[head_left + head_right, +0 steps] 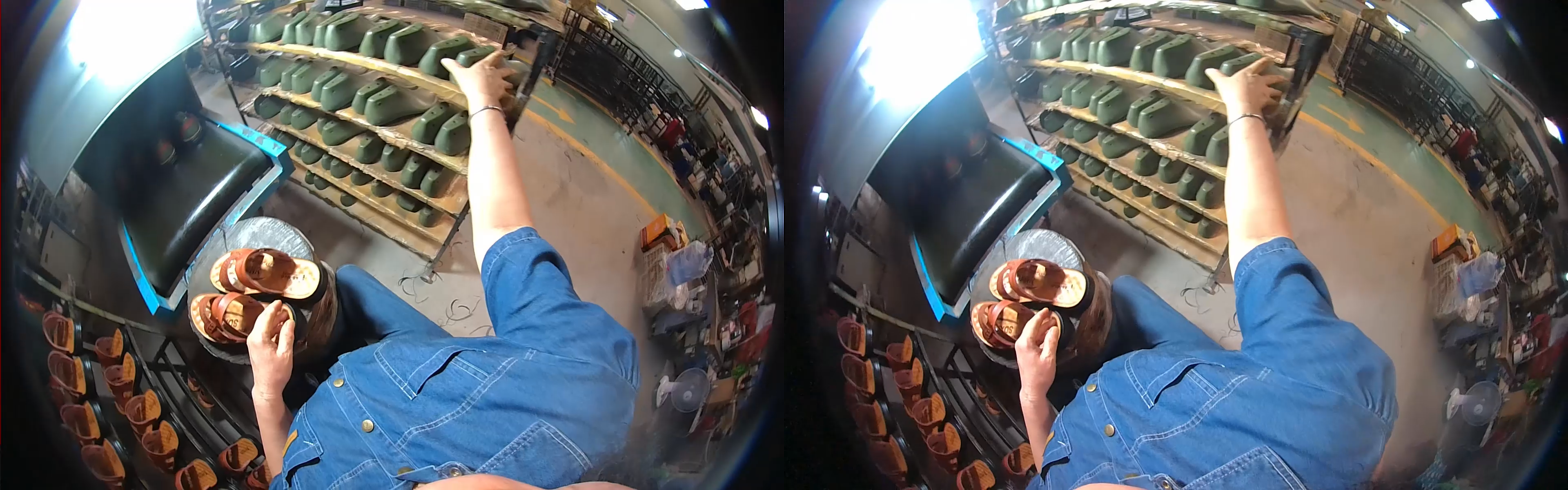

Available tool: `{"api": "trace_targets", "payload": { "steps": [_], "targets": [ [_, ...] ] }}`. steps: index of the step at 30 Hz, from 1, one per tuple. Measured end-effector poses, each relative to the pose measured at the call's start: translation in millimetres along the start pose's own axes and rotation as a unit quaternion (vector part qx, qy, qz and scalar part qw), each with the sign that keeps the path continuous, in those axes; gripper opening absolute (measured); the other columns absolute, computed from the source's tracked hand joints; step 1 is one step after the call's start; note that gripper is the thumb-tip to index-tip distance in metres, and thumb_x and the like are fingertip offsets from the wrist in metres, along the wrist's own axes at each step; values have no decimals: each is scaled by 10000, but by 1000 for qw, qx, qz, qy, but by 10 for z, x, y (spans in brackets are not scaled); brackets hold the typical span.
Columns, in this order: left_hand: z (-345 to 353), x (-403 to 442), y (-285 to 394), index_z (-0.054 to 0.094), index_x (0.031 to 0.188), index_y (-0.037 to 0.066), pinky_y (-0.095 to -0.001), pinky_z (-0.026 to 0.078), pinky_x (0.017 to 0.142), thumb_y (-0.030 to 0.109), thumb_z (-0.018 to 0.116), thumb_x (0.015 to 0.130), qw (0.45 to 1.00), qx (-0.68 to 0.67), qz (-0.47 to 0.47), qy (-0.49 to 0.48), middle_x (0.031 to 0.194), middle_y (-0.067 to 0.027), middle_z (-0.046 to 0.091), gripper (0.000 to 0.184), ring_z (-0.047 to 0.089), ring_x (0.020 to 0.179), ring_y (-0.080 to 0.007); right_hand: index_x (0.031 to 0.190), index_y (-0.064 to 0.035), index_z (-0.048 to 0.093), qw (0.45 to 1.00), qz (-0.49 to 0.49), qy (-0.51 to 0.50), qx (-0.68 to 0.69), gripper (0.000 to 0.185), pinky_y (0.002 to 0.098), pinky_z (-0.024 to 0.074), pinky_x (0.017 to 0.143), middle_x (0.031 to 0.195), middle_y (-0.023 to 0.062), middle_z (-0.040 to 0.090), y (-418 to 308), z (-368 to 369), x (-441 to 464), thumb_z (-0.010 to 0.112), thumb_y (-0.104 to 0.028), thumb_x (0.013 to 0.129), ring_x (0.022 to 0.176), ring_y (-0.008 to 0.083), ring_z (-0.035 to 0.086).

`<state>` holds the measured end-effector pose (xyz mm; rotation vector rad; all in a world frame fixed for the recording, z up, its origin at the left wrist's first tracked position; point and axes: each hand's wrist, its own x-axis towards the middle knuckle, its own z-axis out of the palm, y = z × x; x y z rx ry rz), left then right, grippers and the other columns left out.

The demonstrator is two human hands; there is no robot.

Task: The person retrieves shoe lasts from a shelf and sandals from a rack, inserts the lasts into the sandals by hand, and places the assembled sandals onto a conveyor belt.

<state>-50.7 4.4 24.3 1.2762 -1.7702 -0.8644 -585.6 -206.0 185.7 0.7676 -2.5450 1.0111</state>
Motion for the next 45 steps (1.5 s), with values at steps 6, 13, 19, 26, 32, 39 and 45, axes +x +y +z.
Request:
{"api": "trace_targets", "payload": {
  "steps": [6,13,19,26,32,39,45],
  "targets": [
    [-276,-211,-75,631,1251,-60,-310,559,869,30,651,953,999,-44,-8,21,1037,-168,735,313,722,970,-204,1569,-1,208,987,57,16,151,1146,484,457,1106,1502,450,282,289,-340,25,800,-423,683,1291,523,526],
    [-753,38,-173,675,1141,-92,-265,538,822,-16,587,974,975,-110,80,175,991,-114,739,204,688,893,-143,1044,42,649,702,16,-43,711,279,422,573,697,1046,171,677,488,-815,-374,708,-55,789,875,300,685],
    [-1305,813,-831,689,1171,-43,-291,540,916,64,600,979,952,2,51,301,1084,-132,746,237,707,990,-171,1386,57,483,625,-18,-361,692,588,377,544,662,1268,224,624,572,-1087,-1929,569,-361,981,1056,375,683],
    [-1347,1587,-1467,582,1355,-62,-386,479,1065,172,572,896,977,190,-89,45,1299,-243,658,515,643,1214,-321,1431,95,483,600,-143,-610,497,765,351,414,1101,1366,183,599,267,-754,-2852,670,-341,830,1265,242,568],
    [-1265,1789,-1536,636,1315,-25,-355,483,1040,136,579,901,984,122,-120,-52,1257,-185,693,448,653,1172,-256,1498,19,405,607,-438,-570,339,821,387,398,1131,1427,222,557,-339,176,-3241,789,-340,867,1323,284,544],
    [-1364,1994,-1916,603,1371,6,-351,456,1086,-12,490,863,990,101,-85,-42,1323,-170,662,521,628,1216,-267,1434,-30,485,640,-511,-475,321,854,442,468,1039,1287,228,627,-776,618,-3786,850,-436,778,1206,373,600],
    [-1221,1731,-635,689,1213,49,-441,484,1017,253,654,862,955,294,-7,45,1225,-201,672,408,621,1156,-383,1488,3,436,610,-351,-548,453,906,436,392,1131,1407,265,567,-804,847,-3707,603,-675,911,1365,348,517]
  ]
}}
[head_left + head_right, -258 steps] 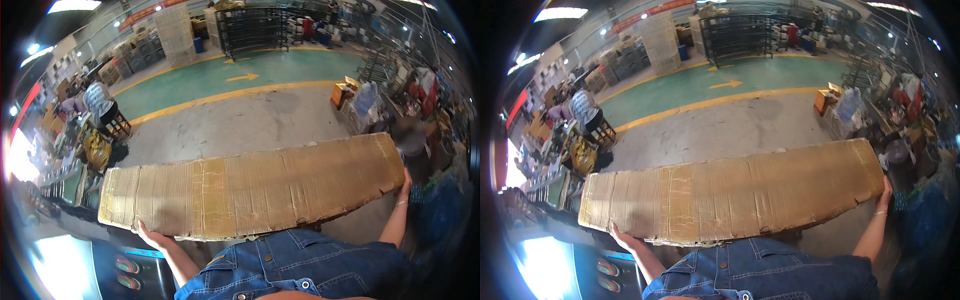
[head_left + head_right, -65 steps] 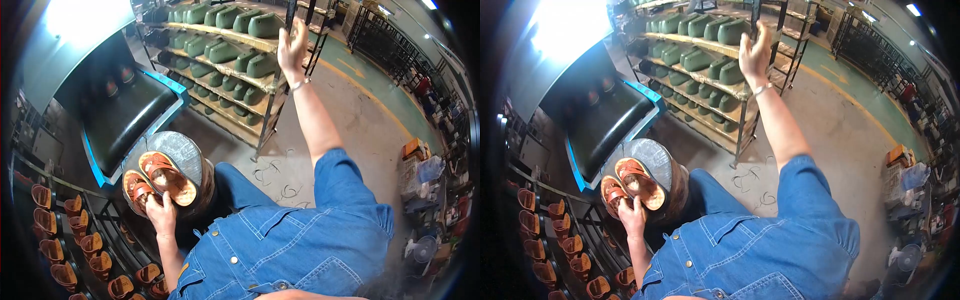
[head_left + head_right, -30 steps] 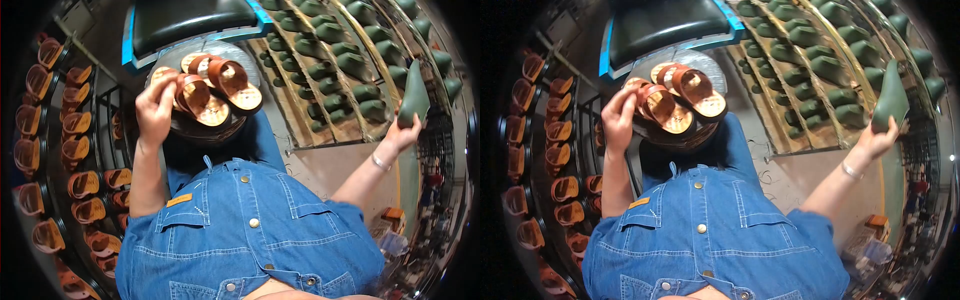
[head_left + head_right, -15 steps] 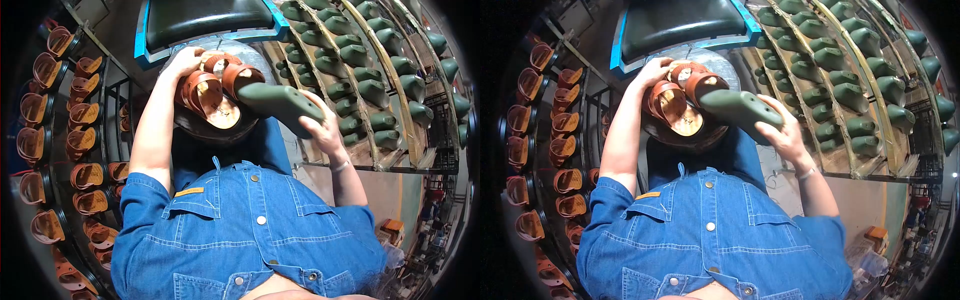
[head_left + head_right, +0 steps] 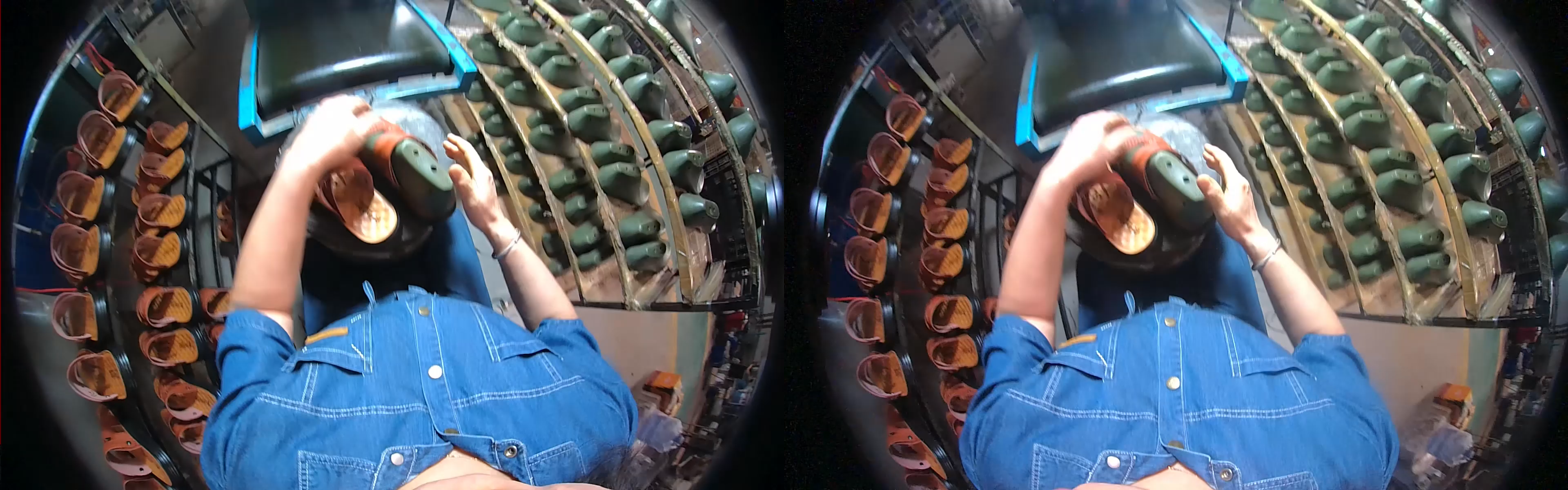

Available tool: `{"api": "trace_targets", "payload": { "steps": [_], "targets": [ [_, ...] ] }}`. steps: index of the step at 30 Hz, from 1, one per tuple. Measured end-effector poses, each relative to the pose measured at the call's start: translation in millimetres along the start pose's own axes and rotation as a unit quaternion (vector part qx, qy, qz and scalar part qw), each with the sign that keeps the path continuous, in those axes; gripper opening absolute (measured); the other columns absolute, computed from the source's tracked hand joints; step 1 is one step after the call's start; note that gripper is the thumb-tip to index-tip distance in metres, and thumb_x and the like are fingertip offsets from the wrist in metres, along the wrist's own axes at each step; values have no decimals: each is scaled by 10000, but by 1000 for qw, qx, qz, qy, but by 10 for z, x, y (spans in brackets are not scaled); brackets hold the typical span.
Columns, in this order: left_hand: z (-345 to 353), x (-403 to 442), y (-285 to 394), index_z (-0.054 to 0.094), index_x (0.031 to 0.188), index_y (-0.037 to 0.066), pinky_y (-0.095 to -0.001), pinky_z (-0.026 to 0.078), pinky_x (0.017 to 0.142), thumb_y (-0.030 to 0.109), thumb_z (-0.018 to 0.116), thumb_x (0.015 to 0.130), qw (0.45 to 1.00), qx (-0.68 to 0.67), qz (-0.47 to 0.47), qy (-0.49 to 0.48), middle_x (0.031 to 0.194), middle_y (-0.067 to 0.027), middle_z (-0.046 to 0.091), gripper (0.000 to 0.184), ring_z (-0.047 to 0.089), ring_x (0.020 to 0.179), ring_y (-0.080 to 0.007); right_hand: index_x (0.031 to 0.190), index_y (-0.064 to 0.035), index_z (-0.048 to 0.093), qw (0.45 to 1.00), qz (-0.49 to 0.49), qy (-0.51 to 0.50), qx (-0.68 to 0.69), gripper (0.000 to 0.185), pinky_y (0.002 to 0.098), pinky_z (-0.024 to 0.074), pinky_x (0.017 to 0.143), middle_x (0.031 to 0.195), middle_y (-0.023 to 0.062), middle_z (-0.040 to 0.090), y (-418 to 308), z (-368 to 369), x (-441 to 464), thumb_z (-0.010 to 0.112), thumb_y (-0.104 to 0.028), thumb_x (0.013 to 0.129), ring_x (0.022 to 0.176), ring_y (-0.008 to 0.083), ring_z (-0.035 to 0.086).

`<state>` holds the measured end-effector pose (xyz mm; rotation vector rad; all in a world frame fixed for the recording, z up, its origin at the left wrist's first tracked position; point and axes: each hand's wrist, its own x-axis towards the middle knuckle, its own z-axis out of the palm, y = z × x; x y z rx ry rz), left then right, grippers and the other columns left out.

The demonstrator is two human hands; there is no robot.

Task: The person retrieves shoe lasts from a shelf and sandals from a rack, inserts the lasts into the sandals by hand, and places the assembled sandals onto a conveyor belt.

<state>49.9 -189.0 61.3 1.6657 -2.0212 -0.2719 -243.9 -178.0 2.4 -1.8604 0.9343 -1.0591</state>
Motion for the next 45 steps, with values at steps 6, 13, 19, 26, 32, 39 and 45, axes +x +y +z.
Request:
{"api": "trace_targets", "payload": {
  "steps": [6,13,19,26,32,39,45],
  "targets": [
    [286,-537,969,610,999,14,-445,498,877,304,849,755,990,-113,26,80,997,-164,570,449,597,961,-360,1327,11,609,986,-71,-23,146,667,322,459,969,1143,113,666,-257,212,309,570,-561,986,1047,171,607],
    [713,-821,1174,602,1025,26,-452,496,847,132,851,740,980,-101,38,166,985,-164,596,393,610,928,-357,1077,15,732,982,-57,34,176,375,329,551,820,956,107,751,-269,247,230,575,-317,1002,905,170,691],
    [929,-922,1158,584,1105,-32,-489,466,855,61,771,794,973,-39,82,212,1010,-211,583,374,586,960,-410,803,-17,728,957,-164,150,185,467,307,521,684,732,52,708,-53,392,231,587,-425,980,731,101,637],
    [967,-929,1208,578,1069,-40,-474,470,818,93,750,856,966,-7,112,232,973,-201,580,305,595,911,-402,663,-29,651,946,-127,176,241,511,261,406,531,584,-25,580,-16,456,241,616,-430,977,597,31,505],
    [1089,-1091,1118,590,1096,-28,-465,476,877,72,745,859,970,16,139,199,1052,-191,587,300,582,1017,-388,678,-21,635,916,26,229,330,388,262,413,547,573,-17,560,-239,329,113,634,-250,991,595,54,524],
    [692,-1419,1090,609,1202,-23,-452,477,982,0,729,860,960,-146,146,189,1161,-201,619,363,610,1094,-376,1167,9,565,612,-214,641,-412,343,461,513,869,1074,177,638,-816,-2589,-464,695,-152,894,1005,324,633],
    [576,-1392,989,639,1120,-32,-428,492,944,-47,665,888,949,-205,107,213,1084,-182,653,234,632,1029,-353,1555,68,171,620,314,568,-441,1175,492,469,1075,1443,417,431,-982,-3800,-732,783,-553,768,1297,485,535]
  ]
}}
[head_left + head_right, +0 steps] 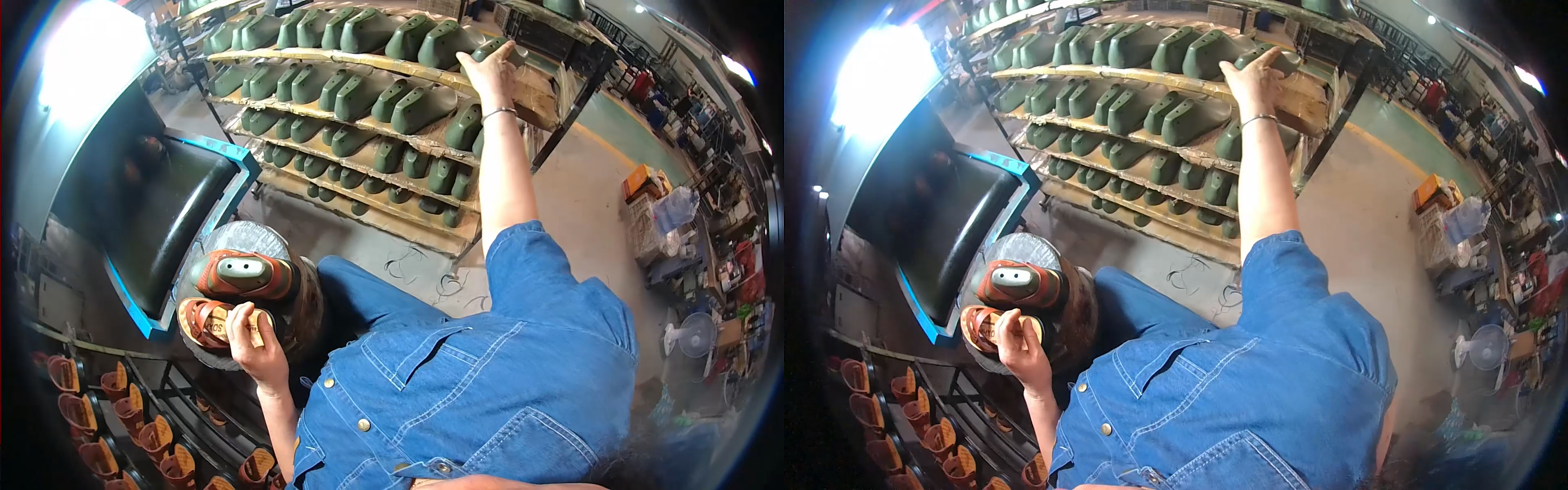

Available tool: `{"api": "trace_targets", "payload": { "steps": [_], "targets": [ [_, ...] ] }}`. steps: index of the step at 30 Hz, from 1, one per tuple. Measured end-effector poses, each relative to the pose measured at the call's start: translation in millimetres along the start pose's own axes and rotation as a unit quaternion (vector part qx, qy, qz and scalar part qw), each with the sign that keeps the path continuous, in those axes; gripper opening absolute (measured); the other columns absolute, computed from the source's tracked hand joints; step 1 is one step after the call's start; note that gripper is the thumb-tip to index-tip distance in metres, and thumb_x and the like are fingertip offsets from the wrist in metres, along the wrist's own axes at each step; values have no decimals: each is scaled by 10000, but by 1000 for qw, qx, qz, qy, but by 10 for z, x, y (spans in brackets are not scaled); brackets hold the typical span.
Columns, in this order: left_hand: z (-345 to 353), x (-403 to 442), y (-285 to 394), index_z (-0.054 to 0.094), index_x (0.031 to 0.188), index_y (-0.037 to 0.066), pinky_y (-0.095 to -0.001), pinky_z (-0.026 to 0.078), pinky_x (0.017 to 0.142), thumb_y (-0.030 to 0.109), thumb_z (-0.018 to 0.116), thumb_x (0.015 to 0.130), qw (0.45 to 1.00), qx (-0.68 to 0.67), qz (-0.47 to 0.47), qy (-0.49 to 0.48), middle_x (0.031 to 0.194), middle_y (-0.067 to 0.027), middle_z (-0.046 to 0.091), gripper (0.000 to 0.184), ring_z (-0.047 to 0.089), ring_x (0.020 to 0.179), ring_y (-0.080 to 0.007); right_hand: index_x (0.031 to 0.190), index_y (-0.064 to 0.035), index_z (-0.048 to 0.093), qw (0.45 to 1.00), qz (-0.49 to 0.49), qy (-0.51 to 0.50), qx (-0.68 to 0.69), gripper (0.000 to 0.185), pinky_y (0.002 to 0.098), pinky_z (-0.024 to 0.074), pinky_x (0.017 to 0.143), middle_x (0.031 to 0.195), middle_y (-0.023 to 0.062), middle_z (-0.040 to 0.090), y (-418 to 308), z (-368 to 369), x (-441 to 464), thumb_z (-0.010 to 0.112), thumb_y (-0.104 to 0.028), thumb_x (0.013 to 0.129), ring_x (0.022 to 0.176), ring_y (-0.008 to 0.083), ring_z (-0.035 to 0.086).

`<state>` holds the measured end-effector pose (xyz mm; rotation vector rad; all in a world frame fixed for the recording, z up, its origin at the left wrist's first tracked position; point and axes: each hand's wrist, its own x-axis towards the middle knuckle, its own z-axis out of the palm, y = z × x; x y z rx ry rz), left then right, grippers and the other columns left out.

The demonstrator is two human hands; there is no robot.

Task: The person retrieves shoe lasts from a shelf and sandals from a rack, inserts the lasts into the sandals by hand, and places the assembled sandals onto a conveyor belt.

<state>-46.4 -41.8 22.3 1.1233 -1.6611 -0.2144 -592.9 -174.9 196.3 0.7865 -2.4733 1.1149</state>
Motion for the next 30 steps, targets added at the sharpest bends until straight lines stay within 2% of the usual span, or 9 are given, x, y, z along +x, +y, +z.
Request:
{"api": "trace_targets", "payload": {
  "steps": [3,6,7,10,13,18,22,27,30],
  "targets": [
    [-151,51,14,659,1063,-27,-391,517,899,-72,639,902,999,6,31,19,1038,-170,668,169,657,959,-318,1569,76,130,984,-37,38,168,1145,443,453,1102,1459,366,453,148,-33,161,773,-351,723,1311,452,537],
    [-430,17,-80,670,1023,-27,-381,512,903,-78,627,909,999,2,3,50,987,-148,677,133,666,919,-292,1114,53,553,808,57,-91,579,388,437,614,726,1043,188,651,649,-186,464,709,-161,829,859,325,694],
    [-521,36,-130,654,1021,-30,-360,515,895,-86,597,934,997,18,13,76,968,-139,673,118,665,914,-258,1137,49,611,714,98,-131,681,364,441,601,675,1016,207,674,632,-375,240,654,-172,850,822,320,707],
    [-714,134,-645,631,1115,-34,-305,518,931,-52,555,1006,986,-20,-44,162,1069,-106,681,133,652,973,-182,1342,80,510,648,-8,-236,725,496,487,594,749,1215,255,651,598,-521,-411,561,-158,909,1043,455,684],
    [-805,478,-1294,683,1131,-27,-299,514,947,-2,652,973,971,-22,-84,222,1121,-98,709,163,656,1038,-155,1511,74,334,538,-22,-417,732,696,483,599,843,1449,309,483,305,-632,-1218,577,-350,1015,1270,547,528],
    [-878,717,-2246,686,1225,27,-309,511,968,219,740,909,968,94,-182,142,1172,-99,721,374,659,1118,-170,1482,43,434,660,-108,-543,507,778,406,440,1110,1423,233,535,-326,-685,-2555,604,-374,847,1353,318,515],
    [-713,736,-2542,659,1264,3,-314,466,1028,273,656,986,969,-130,-205,53,1209,-109,718,388,645,1168,-189,1386,41,561,573,-77,-697,424,727,335,427,1077,1304,148,634,-587,-574,-3077,752,-304,775,1199,215,597],
    [-577,617,-2311,664,1266,20,-320,489,993,348,590,1019,944,-173,-279,23,1172,-128,728,417,669,1118,-198,1384,11,560,582,-230,-638,449,568,337,471,1046,1278,131,651,-917,-316,-3971,755,-104,862,1184,191,611],
    [-383,452,-2108,664,1271,31,-338,481,1010,329,591,1012,965,-93,-243,38,1195,-130,723,402,668,1136,-225,1376,-8,562,614,-427,-440,497,533,421,400,1129,1398,242,577,-1025,217,-4791,720,-75,872,1316,356,558]
  ]
}}
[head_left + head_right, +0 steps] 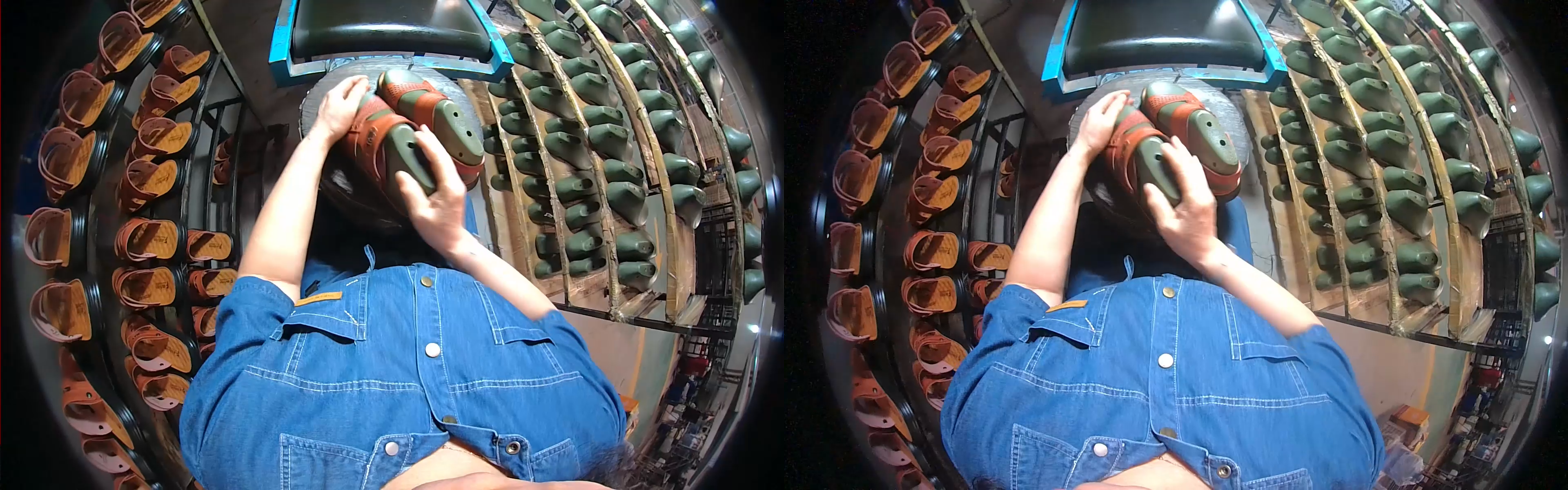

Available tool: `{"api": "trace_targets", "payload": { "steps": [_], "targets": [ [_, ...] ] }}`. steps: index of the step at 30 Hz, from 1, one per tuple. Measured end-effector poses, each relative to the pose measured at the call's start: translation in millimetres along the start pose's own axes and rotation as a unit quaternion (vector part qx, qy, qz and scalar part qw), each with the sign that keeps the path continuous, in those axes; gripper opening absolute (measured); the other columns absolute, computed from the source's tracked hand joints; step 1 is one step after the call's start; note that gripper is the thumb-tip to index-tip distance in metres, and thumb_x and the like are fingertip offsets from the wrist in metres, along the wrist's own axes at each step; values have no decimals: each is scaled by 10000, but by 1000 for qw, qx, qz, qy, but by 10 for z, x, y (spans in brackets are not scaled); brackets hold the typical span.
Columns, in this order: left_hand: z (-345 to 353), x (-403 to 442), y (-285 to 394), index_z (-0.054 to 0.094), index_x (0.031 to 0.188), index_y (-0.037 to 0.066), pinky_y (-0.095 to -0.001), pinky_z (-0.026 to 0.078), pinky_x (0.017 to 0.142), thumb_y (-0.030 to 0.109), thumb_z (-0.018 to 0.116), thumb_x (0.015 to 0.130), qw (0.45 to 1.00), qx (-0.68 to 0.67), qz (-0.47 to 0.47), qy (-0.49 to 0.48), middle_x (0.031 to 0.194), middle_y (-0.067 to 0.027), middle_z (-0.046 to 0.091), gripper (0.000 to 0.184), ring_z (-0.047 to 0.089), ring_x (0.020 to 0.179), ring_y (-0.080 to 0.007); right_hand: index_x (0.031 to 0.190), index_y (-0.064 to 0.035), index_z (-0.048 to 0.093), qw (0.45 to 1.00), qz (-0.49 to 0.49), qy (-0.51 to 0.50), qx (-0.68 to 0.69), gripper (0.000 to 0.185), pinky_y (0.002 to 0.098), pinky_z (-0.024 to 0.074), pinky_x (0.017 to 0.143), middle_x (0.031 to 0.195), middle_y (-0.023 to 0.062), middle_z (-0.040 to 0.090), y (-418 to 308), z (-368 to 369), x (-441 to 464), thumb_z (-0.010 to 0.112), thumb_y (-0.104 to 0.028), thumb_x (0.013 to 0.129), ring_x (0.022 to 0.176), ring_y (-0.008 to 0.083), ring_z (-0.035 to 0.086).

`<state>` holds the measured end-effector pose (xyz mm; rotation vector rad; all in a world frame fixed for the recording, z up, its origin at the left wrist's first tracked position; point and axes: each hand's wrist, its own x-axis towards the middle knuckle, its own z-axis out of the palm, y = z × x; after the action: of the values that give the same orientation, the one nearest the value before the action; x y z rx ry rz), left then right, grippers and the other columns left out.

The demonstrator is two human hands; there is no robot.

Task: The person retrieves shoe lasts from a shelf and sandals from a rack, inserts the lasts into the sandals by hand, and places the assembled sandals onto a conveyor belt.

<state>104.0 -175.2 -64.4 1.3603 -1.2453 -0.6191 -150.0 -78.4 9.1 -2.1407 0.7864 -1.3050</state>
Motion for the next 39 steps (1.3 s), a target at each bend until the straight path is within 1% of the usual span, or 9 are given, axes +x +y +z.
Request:
{"api": "trace_targets", "payload": {
  "steps": [7,10,15,16,20,28,29,34,39],
  "targets": [
    [-289,-623,491,576,1353,-40,-343,432,1089,264,612,1018,998,14,17,52,1332,-157,628,454,572,1265,-214,1372,15,545,992,-24,-29,121,494,457,319,1185,1528,267,440,161,124,44,658,-141,918,1436,386,422],
    [-123,-1246,1094,577,1322,-40,-402,406,1127,288,813,837,995,63,76,24,1381,-208,560,631,541,1309,-322,1346,17,584,989,-14,-32,141,467,456,325,1179,1491,240,499,243,44,175,616,-214,942,1419,355,452],
    [31,-1423,1419,604,1151,33,-430,459,1014,219,884,670,995,19,93,43,1139,-154,552,587,534,1120,-340,1174,1,684,989,-41,-42,138,334,421,448,1047,1247,181,615,275,102,330,592,-197,922,1179,314,589],
    [19,-1399,1350,604,1095,42,-353,531,842,236,929,645,993,71,87,30,1083,-91,515,588,586,984,-219,1175,14,675,984,11,-38,171,341,424,450,1034,1216,172,605,245,128,313,586,-196,921,1145,309,587],
    [62,-1465,1481,550,1018,50,-470,442,911,195,837,673,980,126,155,6,1029,-149,525,472,515,997,-361,1137,38,655,989,-55,-32,135,397,386,462,969,1139,173,579,235,142,319,585,-289,924,1075,277,578],
    [121,-1553,1538,539,1022,21,-462,450,927,173,871,681,981,158,107,-24,1055,-176,505,499,508,1025,-371,1087,32,656,970,-10,-50,238,456,301,428,728,935,83,575,292,116,280,547,-392,961,825,163,536],
    [140,-1569,1542,551,992,29,-468,450,902,163,841,705,985,140,101,-17,1023,-173,517,429,515,998,-370,1067,41,639,965,17,-27,260,604,259,360,721,946,15,541,289,171,237,511,-545,997,798,94,438],
    [344,-1575,1238,607,1000,46,-481,472,864,66,755,766,950,192,236,72,1021,-167,562,278,555,958,-382,1023,-23,664,968,50,51,240,471,233,312,596,787,-44,550,432,342,304,498,-463,1036,691,34,419],
    [331,-1669,873,587,1136,81,-527,434,1045,42,827,713,927,199,306,90,1215,-172,533,488,530,1162,-407,890,20,652,975,-24,76,209,100,317,479,645,784,118,617,435,393,319,649,-80,902,666,199,584]
  ]
}}
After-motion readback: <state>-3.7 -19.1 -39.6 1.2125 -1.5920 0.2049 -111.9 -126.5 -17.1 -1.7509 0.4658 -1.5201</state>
